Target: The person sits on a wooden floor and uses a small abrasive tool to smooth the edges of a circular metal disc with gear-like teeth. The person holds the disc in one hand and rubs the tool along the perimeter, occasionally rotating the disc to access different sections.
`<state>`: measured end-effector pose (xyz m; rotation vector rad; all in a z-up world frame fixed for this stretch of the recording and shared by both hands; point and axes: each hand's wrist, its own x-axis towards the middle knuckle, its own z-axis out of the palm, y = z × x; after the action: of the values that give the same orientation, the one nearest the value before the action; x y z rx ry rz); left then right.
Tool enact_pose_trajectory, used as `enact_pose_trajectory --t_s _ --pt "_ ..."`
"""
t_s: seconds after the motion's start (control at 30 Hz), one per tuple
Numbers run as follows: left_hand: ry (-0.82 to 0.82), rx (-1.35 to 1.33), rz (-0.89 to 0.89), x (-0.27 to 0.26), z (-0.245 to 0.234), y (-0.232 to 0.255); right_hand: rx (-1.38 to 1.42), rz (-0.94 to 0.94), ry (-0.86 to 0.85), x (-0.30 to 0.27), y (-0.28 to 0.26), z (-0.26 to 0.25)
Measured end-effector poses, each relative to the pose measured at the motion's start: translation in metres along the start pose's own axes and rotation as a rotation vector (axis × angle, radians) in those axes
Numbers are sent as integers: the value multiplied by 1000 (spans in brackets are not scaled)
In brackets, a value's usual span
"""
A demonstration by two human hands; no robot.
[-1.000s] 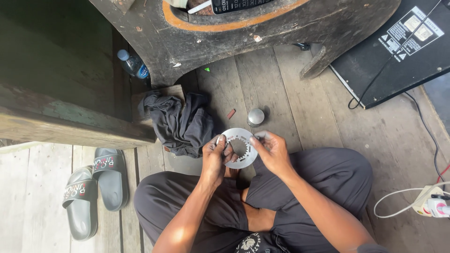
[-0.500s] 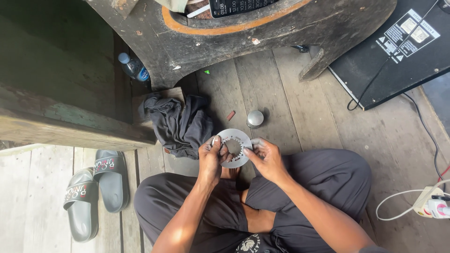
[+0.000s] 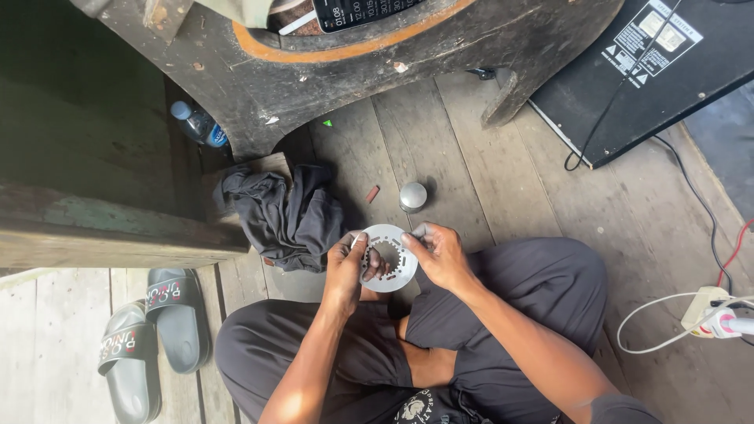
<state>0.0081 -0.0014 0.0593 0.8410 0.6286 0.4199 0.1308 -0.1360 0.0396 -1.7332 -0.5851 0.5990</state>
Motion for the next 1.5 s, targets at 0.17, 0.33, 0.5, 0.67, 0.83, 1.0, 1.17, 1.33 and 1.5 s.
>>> enact_pose_trajectory --t_s 0.17,0.33,0.5,0.67,0.83,1.0,1.17,1.33,1.5 --pt "34 -10 23 -4 9 2 114 33 118 8 2 -1" --pt "56 -73 24 -5 11 -15 230 88 171 -2 3 12" --pt "350 334 141 -5 7 -10 283 0 -24 -7 22 23" --pt "324 416 226 -2 -3 -17 236 -57 -7 1 -8 8" --pt "333 359 270 -5 -1 -8 208 -72 -30 -7 4 7" --pt "241 448 267 -16 12 -3 207 -82 -30 9 -1 -6" --pt "304 375 206 -5 -3 -6 224 -35 -126 -8 6 4" --pt "285 268 71 -16 7 -9 248 -27 -51 5 0 -6" --pt "354 255 263 -10 9 10 214 57 -14 -10 -16 -7"
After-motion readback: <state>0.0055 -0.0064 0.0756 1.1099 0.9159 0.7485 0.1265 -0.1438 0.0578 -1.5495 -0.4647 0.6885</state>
